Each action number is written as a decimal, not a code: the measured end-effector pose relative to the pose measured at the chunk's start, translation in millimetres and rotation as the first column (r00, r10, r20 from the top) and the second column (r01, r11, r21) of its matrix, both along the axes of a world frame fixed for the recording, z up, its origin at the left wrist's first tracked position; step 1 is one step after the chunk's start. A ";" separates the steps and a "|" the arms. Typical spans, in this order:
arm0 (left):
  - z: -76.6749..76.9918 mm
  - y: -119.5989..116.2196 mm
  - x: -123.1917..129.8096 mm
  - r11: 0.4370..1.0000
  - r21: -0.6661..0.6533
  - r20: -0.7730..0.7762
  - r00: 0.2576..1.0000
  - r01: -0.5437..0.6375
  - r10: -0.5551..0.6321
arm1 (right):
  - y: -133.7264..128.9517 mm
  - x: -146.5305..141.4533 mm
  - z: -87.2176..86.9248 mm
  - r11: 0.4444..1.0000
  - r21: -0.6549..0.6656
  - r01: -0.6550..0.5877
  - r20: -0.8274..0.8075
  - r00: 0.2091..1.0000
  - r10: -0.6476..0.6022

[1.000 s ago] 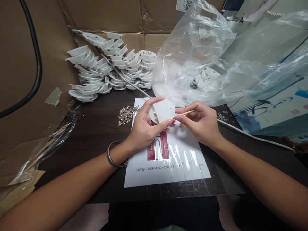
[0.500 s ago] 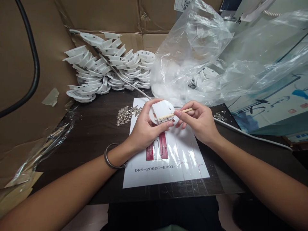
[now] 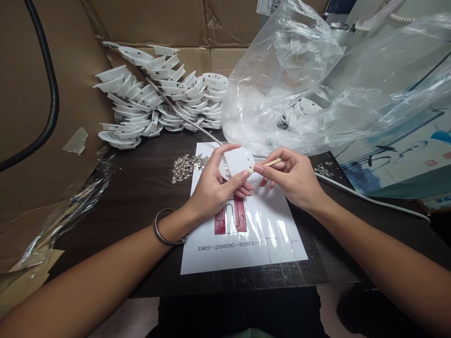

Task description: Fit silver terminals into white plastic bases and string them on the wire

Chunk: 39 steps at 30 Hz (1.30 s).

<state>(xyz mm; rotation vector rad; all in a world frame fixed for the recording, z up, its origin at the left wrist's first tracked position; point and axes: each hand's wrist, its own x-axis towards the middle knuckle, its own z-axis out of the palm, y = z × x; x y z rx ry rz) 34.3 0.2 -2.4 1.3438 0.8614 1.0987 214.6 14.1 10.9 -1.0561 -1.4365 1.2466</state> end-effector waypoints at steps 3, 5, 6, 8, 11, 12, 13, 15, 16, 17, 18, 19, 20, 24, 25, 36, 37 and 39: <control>1.1 0.6 -0.3 1.000 0.003 -0.001 1.000 -0.002 0.002 | -0.8 -0.3 0.6 1.000 -0.014 0.008 0.019 1.000 -0.008; 2.4 0.5 -0.4 1.000 -0.004 -0.003 1.000 -0.008 0.008 | -1.4 -1.2 0.8 1.000 -0.024 0.013 0.021 1.000 -0.013; 3.2 0.2 -0.4 1.000 -0.011 -0.004 1.000 -0.010 0.010 | -1.6 -1.7 0.6 0.999 -0.030 0.013 0.020 1.000 -0.012; 4.4 -0.7 -0.3 0.999 -0.032 -0.014 1.000 -0.021 0.021 | -1.2 -2.4 -0.3 0.999 -0.039 0.005 0.015 1.000 -0.005; 4.4 -2.4 0.2 0.999 -0.048 -0.017 1.000 -0.026 0.025 | 2.4 -0.4 -2.4 0.999 -0.051 0.009 0.010 1.000 -0.009; 4.0 -2.8 0.3 0.999 -0.049 -0.013 1.000 -0.016 0.015 | 4.3 1.2 -2.9 0.998 -0.058 0.017 0.003 1.000 -0.017; 3.5 -2.9 0.3 0.999 -0.050 -0.012 1.000 -0.001 0.000 | 6.3 3.1 -3.1 0.998 -0.066 0.025 -0.012 1.000 -0.025; 2.7 -2.3 -0.3 0.998 -0.052 -0.013 1.000 0.023 -0.024 | 9.7 6.9 -2.4 0.997 -0.075 0.027 -0.061 0.998 -0.032; 2.7 -1.5 -0.8 0.998 -0.058 -0.016 1.000 0.026 -0.027 | 10.6 8.2 -1.6 0.997 -0.075 0.016 -0.088 0.996 -0.023; 2.8 -0.4 -1.5 0.998 -0.067 -0.015 1.000 0.023 -0.024 | 10.7 9.0 -0.7 0.998 -0.066 0.001 -0.111 0.994 -0.009; 3.2 0.8 -2.2 0.997 -0.078 -0.009 1.000 0.017 -0.017 | 10.1 9.0 0.2 0.999 -0.049 -0.011 -0.122 0.993 0.005; 3.8 2.0 -3.0 0.996 -0.091 0.001 1.000 0.011 -0.011 | 8.8 8.4 0.8 1.000 -0.023 -0.016 -0.118 0.993 0.013; 4.4 3.2 -3.7 0.995 -0.104 0.013 1.000 0.008 -0.006 | 7.0 7.4 1.0 1.000 0.011 -0.009 -0.095 0.995 0.010; 5.7 5.8 -5.1 0.989 -0.143 0.050 0.999 0.027 -0.020 | -0.3 3.6 -1.6 0.957 0.282 0.068 0.197 0.972 -0.127; 5.6 6.0 -5.1 0.988 -0.147 0.056 0.998 0.038 -0.030 | -1.3 3.5 -2.6 0.929 0.367 0.047 0.276 0.948 -0.157; 5.5 8.0 -8.0 0.956 -0.228 0.072 0.983 0.182 -0.170 | 2.6 10.7 -11.0 0.647 0.705 -0.289 0.535 0.816 -0.219; 5.5 8.0 -8.5 0.953 -0.232 0.074 0.981 0.194 -0.182 | 2.0 10.4 -10.7 0.654 0.699 -0.289 0.539 0.814 -0.217; 4.9 8.4 -9.9 0.953 -0.230 0.068 0.980 0.198 -0.187 | -0.4 8.8 -8.4 0.683 0.689 -0.244 0.501 0.841 -0.205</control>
